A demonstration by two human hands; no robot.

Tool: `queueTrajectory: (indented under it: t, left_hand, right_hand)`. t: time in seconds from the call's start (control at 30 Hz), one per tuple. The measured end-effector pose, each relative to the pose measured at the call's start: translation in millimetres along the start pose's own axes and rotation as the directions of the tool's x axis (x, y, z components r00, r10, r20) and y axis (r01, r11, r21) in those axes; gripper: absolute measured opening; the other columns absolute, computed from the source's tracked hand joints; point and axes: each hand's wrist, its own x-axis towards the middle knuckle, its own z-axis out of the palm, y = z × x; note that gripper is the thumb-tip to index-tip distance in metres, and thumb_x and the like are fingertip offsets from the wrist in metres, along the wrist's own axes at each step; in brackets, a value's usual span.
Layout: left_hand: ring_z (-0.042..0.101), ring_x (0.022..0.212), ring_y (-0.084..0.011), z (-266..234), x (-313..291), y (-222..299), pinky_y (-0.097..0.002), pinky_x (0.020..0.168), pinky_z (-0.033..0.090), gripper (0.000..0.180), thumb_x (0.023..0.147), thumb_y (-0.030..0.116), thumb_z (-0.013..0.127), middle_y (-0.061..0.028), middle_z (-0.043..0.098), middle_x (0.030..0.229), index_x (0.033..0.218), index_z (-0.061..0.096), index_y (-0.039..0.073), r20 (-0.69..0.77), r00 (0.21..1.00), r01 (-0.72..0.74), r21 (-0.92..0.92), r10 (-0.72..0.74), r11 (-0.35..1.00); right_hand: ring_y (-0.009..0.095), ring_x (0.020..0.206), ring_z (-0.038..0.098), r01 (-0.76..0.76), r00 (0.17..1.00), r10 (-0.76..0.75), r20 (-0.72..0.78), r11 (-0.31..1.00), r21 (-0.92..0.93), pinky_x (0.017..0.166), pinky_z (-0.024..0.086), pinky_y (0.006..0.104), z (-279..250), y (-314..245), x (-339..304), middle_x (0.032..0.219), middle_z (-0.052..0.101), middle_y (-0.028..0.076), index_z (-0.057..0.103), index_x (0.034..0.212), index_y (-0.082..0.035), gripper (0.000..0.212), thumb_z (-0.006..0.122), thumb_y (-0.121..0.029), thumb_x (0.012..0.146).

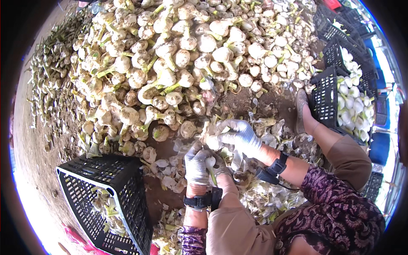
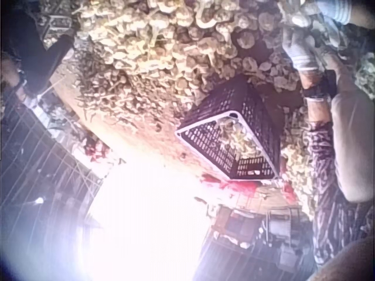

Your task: The person peels garlic bulbs by hand, removes the stems, and places the cleaned garlic into a plastic crate. They select bulbs from a large pile, strip away the outer skins, and discard the debris onto the ground.

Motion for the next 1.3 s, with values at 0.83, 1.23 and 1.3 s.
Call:
queueTrajectory:
  t: [0.83,1.23,1.3]
  left_hand:
    - [0.050,0.043,-0.0211,-13,25,-10,-0.0298,0.040,0.040,0.015,0.077,0.013,0.050,-0.0109,0.056,0.061,0.076,0.056,0.000,-0.289,0.955,-0.088,-0.062,0.066,0.994]
    - [0.059,0.085,-0.0225,68,44,-5,-0.0349,0.076,0.049,0.040,0.092,0.039,0.042,-0.0078,0.062,0.096,0.107,0.057,0.005,0.095,0.956,0.293,-0.268,-0.278,0.918]
    - [0.059,0.084,-0.0220,26,57,-24,-0.0357,0.074,0.050,0.044,0.091,0.040,0.045,-0.0094,0.061,0.097,0.110,0.055,0.001,0.049,0.998,-0.053,0.089,0.049,0.995]
  right_hand:
    - [0.018,0.060,0.060,-0.234,0.945,0.327,0.021,0.628,0.742,0.051,0.050,0.0321,-22,-1,-4,0.078,0.064,0.009,0.062,0.089,-0.003,0.011,0.062,-0.009,0.080]
    - [0.024,0.084,0.061,0.434,0.898,-0.387,0.207,0.709,-0.555,0.079,0.049,0.0331,-39,-9,-26,0.094,0.063,0.011,0.064,0.103,-0.008,0.030,0.067,-0.006,0.073]
    - [0.016,0.083,0.061,0.275,0.957,-0.290,0.014,0.889,-0.367,0.073,0.050,0.0294,-60,-33,-30,0.096,0.064,0.010,0.065,0.102,-0.006,0.027,0.067,-0.008,0.075]
